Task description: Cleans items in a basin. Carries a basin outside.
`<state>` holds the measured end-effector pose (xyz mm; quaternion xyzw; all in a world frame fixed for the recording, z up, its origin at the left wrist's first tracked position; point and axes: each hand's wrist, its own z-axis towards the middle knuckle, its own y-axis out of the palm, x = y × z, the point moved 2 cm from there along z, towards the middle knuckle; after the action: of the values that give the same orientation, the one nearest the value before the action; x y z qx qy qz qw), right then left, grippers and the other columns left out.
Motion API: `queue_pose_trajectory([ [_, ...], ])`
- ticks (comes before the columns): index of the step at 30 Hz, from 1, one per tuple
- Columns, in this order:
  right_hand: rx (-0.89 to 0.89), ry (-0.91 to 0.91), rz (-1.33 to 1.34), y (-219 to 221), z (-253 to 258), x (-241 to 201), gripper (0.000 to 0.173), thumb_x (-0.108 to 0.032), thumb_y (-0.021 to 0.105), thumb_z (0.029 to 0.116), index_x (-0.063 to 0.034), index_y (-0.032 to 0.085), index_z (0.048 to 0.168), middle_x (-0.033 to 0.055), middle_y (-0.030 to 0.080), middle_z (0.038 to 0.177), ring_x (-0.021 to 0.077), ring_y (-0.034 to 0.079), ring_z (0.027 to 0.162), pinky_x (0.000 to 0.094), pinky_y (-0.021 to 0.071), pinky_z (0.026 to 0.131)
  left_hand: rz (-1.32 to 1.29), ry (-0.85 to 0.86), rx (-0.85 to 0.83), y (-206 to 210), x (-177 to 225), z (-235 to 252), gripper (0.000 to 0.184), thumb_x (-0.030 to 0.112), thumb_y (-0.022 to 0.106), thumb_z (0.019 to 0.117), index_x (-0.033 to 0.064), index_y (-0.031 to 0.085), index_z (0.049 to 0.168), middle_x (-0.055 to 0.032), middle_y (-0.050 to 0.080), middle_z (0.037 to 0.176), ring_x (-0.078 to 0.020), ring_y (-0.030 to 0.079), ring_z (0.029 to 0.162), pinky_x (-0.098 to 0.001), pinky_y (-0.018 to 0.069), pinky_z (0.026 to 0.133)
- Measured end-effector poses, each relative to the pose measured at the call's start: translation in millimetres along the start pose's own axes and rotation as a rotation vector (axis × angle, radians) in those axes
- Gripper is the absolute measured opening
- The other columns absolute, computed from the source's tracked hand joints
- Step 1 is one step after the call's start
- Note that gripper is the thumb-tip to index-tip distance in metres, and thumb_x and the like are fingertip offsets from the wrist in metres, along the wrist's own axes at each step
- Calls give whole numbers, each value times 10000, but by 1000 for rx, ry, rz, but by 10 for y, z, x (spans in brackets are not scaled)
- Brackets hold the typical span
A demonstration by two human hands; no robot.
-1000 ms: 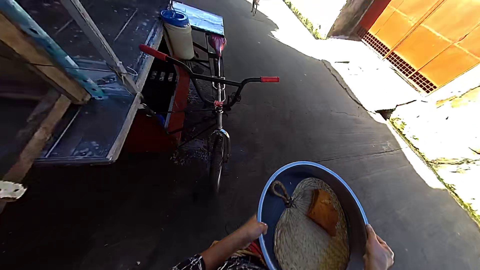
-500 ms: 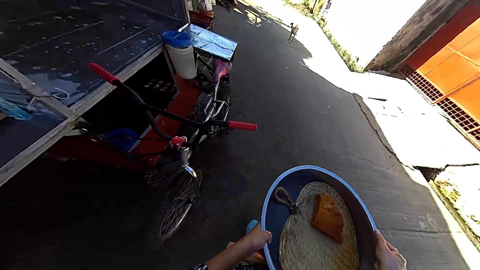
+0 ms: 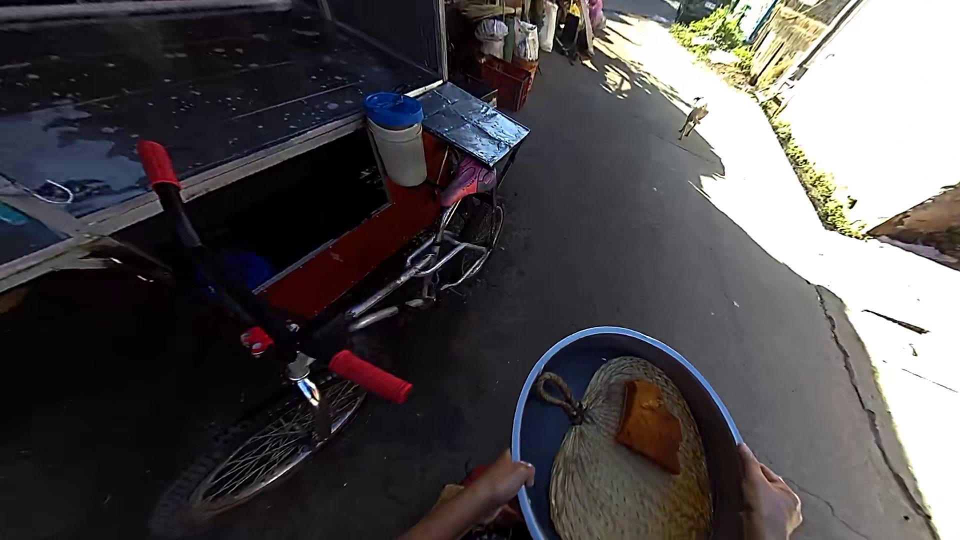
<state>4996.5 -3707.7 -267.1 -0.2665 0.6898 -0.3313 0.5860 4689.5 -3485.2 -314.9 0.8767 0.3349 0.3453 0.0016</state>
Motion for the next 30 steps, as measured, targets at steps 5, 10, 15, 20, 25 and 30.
queue_pose_trajectory([
  [5,-87,-150,37,736,953,-1137,429,-386,671,994,7,696,823,169,664,852,288,605,840,545,450,833,-144,33,130,80,813,672,485,-31,551,960,-27,401,1421,-160,600,1130,-199,628,961,-363,546,829],
  [10,-172,-251,51,1569,1609,-2332,424,-391,676,989,22,722,903,222,680,972,346,616,951,586,433,905,-263,80,225,-149,1778,1225,410,-40,543,969,-23,431,1363,-121,585,1025,-166,612,864,-336,542,753],
  [15,-300,-368,72,2432,2088,-3594,399,-369,671,998,14,722,898,206,676,943,337,611,930,577,439,880,-358,102,375,-484,2715,1658,383,-48,538,970,-34,441,1340,-121,583,997,-155,619,828,-309,548,726],
  [20,-500,-453,84,3371,2354,-4962,353,-342,654,1013,2,737,1004,202,687,1061,323,614,1034,547,437,934,-479,185,582,-833,3587,2010,464,-70,535,961,-39,403,1404,-159,580,1105,-176,620,929,-319,545,790],
  [25,-661,-599,64,4351,2520,-6165,344,-344,663,1007,-12,746,1037,197,696,1084,316,622,1057,535,440,952,-640,248,763,-1139,4286,2387,428,-91,534,941,-25,424,1350,-131,585,1023,-149,639,823,-291,561,685],
  [30,-778,-693,10,5107,2408,-7222,352,-354,650,1015,-19,745,1072,196,692,1130,313,620,1092,527,439,973,-758,297,851,-1577,4918,2648,418,-85,516,949,-4,421,1348,-119,602,984,-141,656,762,-278,566,631],
])
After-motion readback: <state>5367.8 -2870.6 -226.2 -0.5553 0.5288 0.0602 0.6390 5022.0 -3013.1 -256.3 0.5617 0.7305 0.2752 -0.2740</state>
